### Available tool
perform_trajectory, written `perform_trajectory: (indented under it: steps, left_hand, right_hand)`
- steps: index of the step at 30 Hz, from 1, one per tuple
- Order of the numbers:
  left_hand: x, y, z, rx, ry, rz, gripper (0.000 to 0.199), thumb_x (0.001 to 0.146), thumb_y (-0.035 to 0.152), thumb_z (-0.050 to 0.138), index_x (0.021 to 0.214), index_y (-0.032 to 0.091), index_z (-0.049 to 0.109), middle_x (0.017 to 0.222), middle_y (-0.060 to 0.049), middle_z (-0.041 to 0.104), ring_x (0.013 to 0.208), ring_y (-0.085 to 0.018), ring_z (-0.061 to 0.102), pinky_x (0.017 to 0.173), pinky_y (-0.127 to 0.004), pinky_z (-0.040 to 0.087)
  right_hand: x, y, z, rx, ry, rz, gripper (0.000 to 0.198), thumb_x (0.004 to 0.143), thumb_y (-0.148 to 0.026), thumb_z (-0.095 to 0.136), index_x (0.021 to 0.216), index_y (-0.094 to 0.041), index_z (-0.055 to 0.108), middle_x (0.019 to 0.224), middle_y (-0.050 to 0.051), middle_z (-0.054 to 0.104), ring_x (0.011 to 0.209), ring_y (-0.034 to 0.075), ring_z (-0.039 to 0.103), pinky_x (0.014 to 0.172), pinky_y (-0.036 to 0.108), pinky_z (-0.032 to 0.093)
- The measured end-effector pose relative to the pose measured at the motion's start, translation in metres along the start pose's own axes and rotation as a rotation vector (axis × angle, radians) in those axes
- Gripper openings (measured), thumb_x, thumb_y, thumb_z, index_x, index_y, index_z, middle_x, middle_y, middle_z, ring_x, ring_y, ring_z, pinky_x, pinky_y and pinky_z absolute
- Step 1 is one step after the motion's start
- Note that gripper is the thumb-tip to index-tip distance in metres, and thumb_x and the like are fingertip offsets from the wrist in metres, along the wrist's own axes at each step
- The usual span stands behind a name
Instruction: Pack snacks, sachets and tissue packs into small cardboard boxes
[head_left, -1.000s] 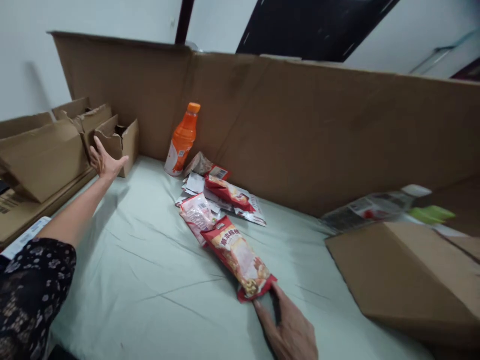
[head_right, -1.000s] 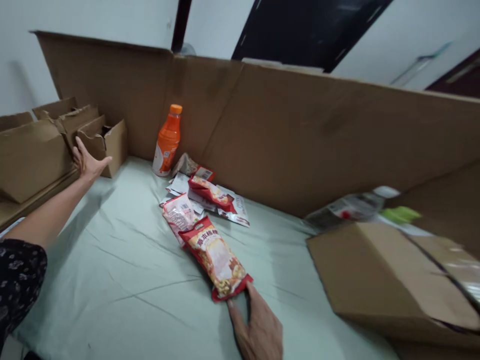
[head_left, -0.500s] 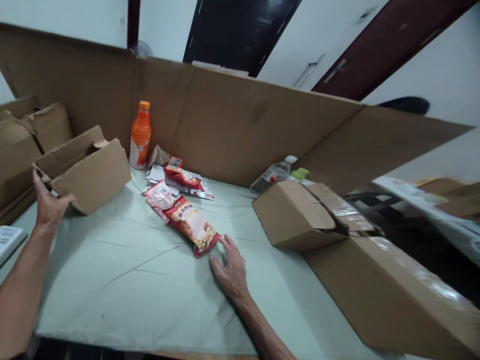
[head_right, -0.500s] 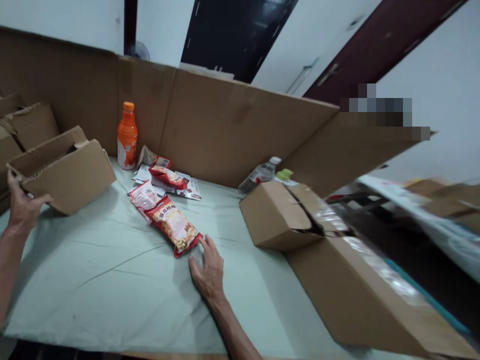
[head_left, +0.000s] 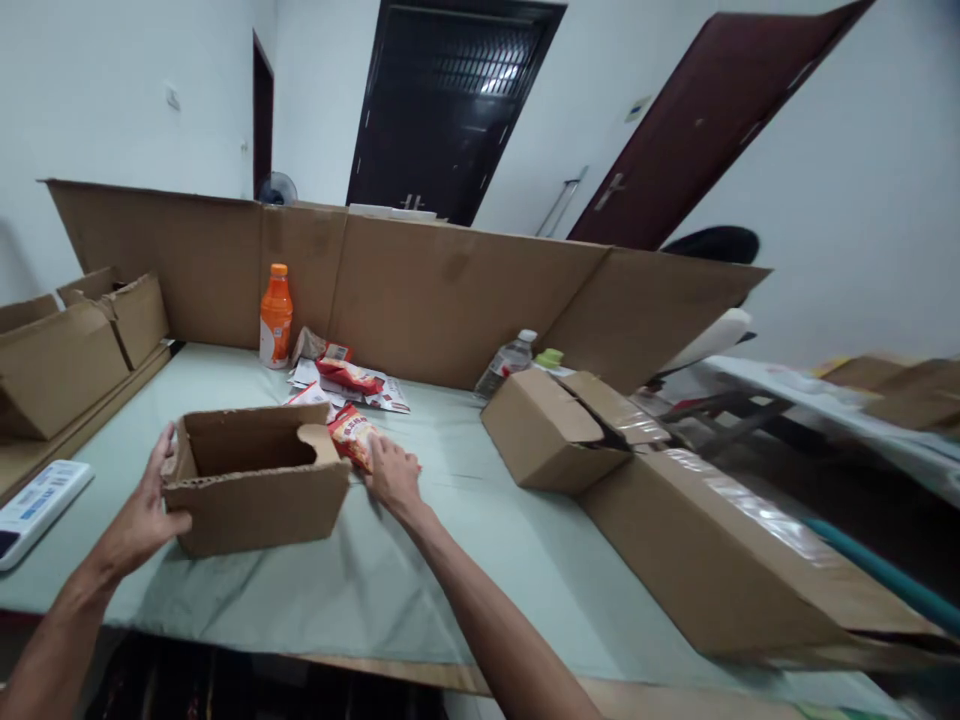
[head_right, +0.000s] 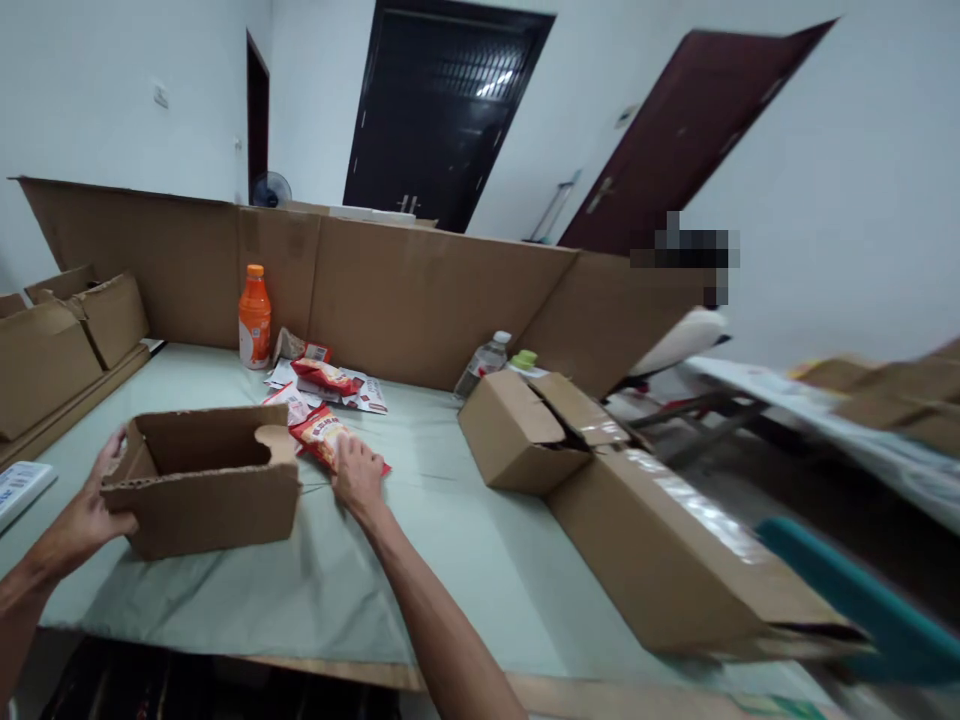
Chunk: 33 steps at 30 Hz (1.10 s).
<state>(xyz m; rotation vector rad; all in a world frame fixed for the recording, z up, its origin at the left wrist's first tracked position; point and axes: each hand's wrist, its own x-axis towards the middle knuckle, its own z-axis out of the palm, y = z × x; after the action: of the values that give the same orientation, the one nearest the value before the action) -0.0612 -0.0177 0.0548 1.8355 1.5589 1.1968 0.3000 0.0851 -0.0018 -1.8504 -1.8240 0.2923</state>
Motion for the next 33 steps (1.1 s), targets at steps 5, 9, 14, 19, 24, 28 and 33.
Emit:
perform_trajectory:
  steps: [5,9,14,19,24,28,33]
  left_hand:
    - [-0.014,0.012,0.021,-0.027,-0.160,0.107,0.116,0.069,0.009,0.068,0.168,0.027,0.009,0.171,-0.014,0.030,0.156,-0.036,0.033,0.125,-0.054,0.031]
    - [-0.006,0.012,0.030,-0.094,-0.195,0.089,0.117,0.070,0.005,0.065,0.168,0.028,0.005,0.173,-0.013,0.023,0.158,-0.037,0.025,0.125,-0.055,0.029]
    - [0.002,0.011,0.037,-0.150,-0.271,0.102,0.114,0.073,0.008,0.063,0.168,0.026,0.003,0.175,-0.015,0.015,0.158,-0.039,0.022,0.125,-0.058,0.028]
    - [0.002,0.009,0.039,-0.176,-0.288,0.097,0.116,0.072,0.008,0.062,0.168,0.027,0.000,0.175,-0.014,0.015,0.160,-0.036,0.017,0.126,-0.058,0.026]
    - [0.001,0.007,0.044,-0.169,-0.283,0.138,0.118,0.069,0.005,0.060,0.168,0.029,0.001,0.174,-0.012,0.019,0.159,-0.036,0.022,0.126,-0.056,0.029]
    - [-0.007,0.018,0.040,0.008,-0.222,0.254,0.114,0.073,0.005,0.060,0.168,0.029,0.001,0.174,-0.013,0.018,0.160,-0.040,0.019,0.127,-0.062,0.025]
    - [-0.011,0.059,0.021,0.201,-0.114,0.531,0.093,0.085,0.014,0.055,0.167,0.025,0.011,0.171,-0.013,0.028,0.158,-0.036,0.026,0.127,-0.061,0.030]
  right_hand:
    - [0.008,0.038,-0.050,0.229,0.048,0.093,0.026,0.080,-0.033,0.060,0.099,-0.018,0.069,0.085,0.010,0.072,0.085,0.029,0.068,0.079,0.041,0.052]
    - [-0.012,0.058,-0.119,0.464,0.166,0.075,0.037,0.083,-0.057,0.054,0.094,-0.023,0.063,0.078,0.002,0.065,0.070,0.021,0.064,0.069,0.039,0.057]
    - [-0.041,0.006,-0.169,0.900,0.054,-0.118,0.033,0.071,-0.054,0.080,0.080,-0.024,0.067,0.072,0.000,0.066,0.060,0.016,0.062,0.058,0.032,0.057]
    - [-0.027,-0.077,-0.173,0.539,-0.522,-0.431,0.019,0.076,-0.033,0.068,0.066,-0.020,0.057,0.058,-0.005,0.052,0.050,0.009,0.044,0.047,0.022,0.037]
    - [-0.014,-0.126,-0.150,-0.078,-0.851,-0.580,0.015,0.083,-0.013,0.055,0.070,-0.019,0.059,0.062,-0.004,0.056,0.059,0.009,0.049,0.055,0.021,0.032]
    - [-0.018,-0.139,-0.107,-0.337,-0.937,-0.582,0.018,0.091,-0.017,0.056,0.088,-0.020,0.074,0.085,0.004,0.075,0.075,0.017,0.065,0.060,0.025,0.038]
    - [-0.027,-0.129,-0.099,-0.288,-1.002,-0.598,0.030,0.096,-0.022,0.059,0.122,-0.021,0.073,0.114,0.009,0.079,0.097,0.024,0.073,0.076,0.029,0.050]
